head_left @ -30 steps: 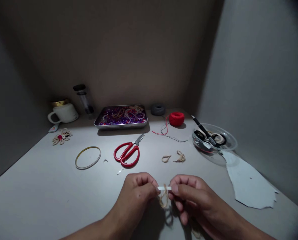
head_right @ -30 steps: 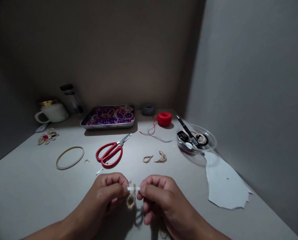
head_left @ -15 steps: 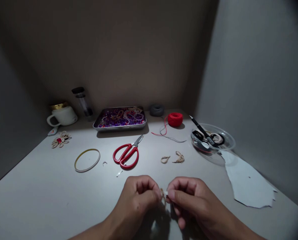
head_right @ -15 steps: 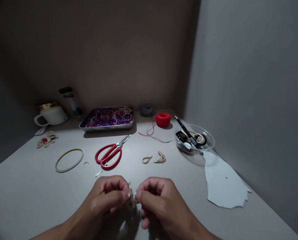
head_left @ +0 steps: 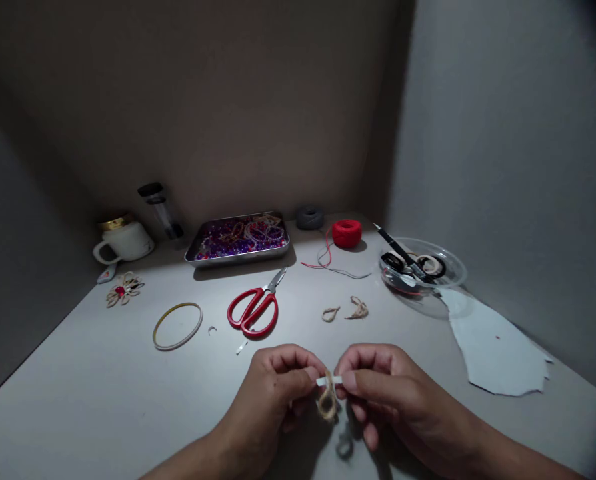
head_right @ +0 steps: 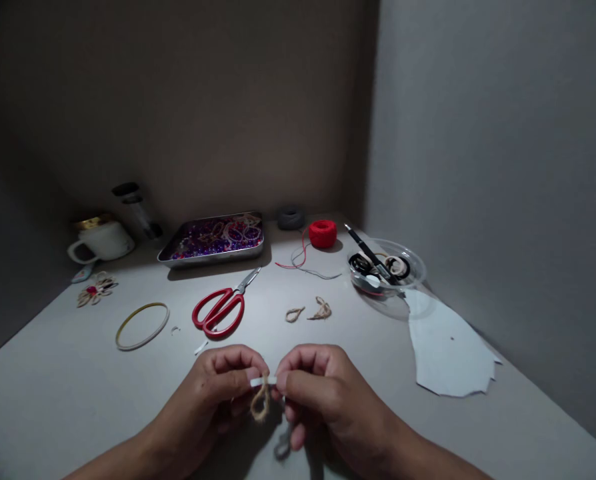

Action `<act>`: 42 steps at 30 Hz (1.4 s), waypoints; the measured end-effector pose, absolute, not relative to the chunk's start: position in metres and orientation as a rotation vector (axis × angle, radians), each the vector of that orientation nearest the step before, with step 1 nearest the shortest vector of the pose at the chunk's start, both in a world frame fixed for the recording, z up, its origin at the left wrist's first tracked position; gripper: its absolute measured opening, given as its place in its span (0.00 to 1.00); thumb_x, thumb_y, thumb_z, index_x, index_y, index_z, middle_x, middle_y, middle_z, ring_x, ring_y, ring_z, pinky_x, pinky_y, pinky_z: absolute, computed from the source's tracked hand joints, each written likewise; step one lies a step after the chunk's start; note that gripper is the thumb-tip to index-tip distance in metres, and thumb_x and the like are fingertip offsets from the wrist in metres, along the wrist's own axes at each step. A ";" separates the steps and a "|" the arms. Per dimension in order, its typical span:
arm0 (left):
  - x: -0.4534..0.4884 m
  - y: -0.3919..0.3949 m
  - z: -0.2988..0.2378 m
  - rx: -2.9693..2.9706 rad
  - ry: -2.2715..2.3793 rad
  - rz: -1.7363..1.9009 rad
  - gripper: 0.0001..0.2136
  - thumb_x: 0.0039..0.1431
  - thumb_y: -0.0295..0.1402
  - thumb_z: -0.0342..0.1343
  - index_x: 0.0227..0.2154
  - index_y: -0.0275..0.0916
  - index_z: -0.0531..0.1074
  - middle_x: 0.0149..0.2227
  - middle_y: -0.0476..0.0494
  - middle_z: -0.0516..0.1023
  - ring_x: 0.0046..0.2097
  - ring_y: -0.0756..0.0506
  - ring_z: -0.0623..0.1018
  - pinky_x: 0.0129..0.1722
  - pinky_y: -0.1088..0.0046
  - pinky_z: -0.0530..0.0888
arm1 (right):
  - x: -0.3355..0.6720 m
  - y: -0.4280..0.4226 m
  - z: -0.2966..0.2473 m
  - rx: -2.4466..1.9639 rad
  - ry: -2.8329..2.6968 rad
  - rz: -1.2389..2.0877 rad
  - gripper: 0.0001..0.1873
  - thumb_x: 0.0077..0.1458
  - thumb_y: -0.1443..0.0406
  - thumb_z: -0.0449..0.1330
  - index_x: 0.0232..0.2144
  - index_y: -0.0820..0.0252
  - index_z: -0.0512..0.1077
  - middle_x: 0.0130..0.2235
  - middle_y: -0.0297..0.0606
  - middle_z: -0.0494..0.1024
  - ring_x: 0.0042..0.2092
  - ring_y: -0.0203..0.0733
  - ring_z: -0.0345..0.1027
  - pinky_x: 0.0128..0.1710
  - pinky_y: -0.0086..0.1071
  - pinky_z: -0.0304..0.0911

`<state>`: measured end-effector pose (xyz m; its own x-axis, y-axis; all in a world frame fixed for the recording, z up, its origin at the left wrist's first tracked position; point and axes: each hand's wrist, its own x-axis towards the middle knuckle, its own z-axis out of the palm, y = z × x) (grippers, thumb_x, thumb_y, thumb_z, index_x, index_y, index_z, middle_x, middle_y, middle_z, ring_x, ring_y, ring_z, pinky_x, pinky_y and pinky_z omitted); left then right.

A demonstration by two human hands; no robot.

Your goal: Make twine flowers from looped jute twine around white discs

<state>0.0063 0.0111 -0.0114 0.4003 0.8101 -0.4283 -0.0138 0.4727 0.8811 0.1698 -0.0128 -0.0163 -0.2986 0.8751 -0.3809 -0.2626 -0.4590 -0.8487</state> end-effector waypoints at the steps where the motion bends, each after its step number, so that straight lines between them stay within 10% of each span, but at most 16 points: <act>1: 0.006 0.011 -0.011 0.928 1.015 0.621 0.05 0.43 0.32 0.57 0.22 0.35 0.70 0.14 0.56 0.58 0.17 0.56 0.53 0.17 0.78 0.47 | 0.170 -0.013 -0.016 -1.128 -0.888 1.850 0.07 0.41 0.65 0.61 0.21 0.65 0.69 0.17 0.30 0.68 0.17 0.27 0.59 0.15 0.20 0.58; 42: 0.012 0.003 -0.007 1.016 1.060 0.650 0.05 0.39 0.29 0.56 0.16 0.34 0.67 0.11 0.57 0.59 0.17 0.57 0.54 0.18 0.79 0.50 | 0.170 -0.016 -0.010 -1.220 -1.158 1.681 0.08 0.39 0.64 0.58 0.23 0.64 0.71 0.17 0.31 0.69 0.19 0.32 0.62 0.20 0.26 0.59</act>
<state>0.0121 0.0032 -0.0069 0.3797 0.8367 -0.3948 0.0278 0.4162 0.9088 0.1699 -0.0159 -0.0105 -0.2690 0.9190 -0.2883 -0.0585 -0.3144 -0.9475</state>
